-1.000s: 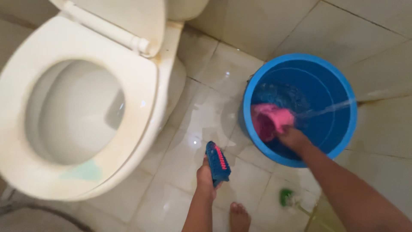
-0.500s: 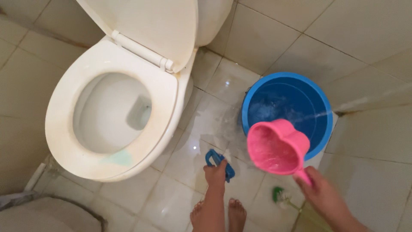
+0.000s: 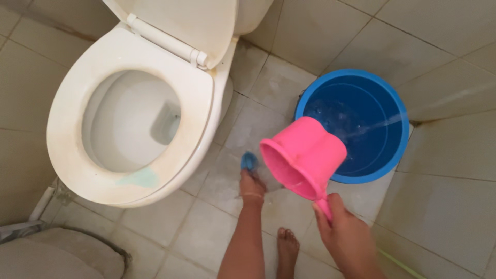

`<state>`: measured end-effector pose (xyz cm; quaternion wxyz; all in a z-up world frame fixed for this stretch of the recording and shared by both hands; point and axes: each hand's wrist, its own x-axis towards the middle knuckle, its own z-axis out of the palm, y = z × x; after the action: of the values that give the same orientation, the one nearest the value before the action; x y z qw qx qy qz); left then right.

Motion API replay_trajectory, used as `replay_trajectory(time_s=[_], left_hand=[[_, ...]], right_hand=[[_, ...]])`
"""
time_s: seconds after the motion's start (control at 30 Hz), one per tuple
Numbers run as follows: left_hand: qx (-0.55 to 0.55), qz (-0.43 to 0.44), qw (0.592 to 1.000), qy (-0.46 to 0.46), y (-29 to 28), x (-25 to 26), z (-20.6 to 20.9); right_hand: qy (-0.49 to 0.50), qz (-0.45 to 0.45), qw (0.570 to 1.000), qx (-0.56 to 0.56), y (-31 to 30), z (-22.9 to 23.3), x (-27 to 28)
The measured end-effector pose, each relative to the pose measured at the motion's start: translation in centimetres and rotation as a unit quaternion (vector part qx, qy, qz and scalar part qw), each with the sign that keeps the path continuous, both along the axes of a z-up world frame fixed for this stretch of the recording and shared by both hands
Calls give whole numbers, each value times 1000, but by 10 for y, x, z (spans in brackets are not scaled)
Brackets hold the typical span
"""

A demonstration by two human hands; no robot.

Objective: The person scrubs the inside of a toilet bowl with a brush, then pours water from a pink scoop into the bowl multiple times. They add liquid cleaner from a bottle and wipe the toilet seat and rim with a blue sponge.

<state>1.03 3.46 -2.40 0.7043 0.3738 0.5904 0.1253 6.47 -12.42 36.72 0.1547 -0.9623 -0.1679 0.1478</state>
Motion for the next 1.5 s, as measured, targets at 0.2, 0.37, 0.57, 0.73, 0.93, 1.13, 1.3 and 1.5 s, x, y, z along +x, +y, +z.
replay_trajectory(time_s=[0.2,0.37,0.57,0.73,0.93,1.13,1.3,1.5], left_hand=[[249,-128,960,4,12,-6,57],[311,-185,931,-40,28,21,85],[255,-293,905,174,37,36,65],[170,-191,966,-30,25,19,67],[182,-182,963,-77,6,21,114],[366,-192,911,-8,-15,37,207],[205,-96,961,-160,0,21,292],[415,-5,906,85,49,-47,357]], right_hand=[[-20,32,999,-1,21,1,-9],[-105,58,989,84,37,3,-9],[-163,75,982,61,25,-26,10],[-126,-49,989,-66,-10,-86,72],[-56,2,983,-173,-40,-155,172],[189,76,942,266,47,-174,118],[286,19,918,273,108,-142,73],[121,96,983,102,135,-90,41]])
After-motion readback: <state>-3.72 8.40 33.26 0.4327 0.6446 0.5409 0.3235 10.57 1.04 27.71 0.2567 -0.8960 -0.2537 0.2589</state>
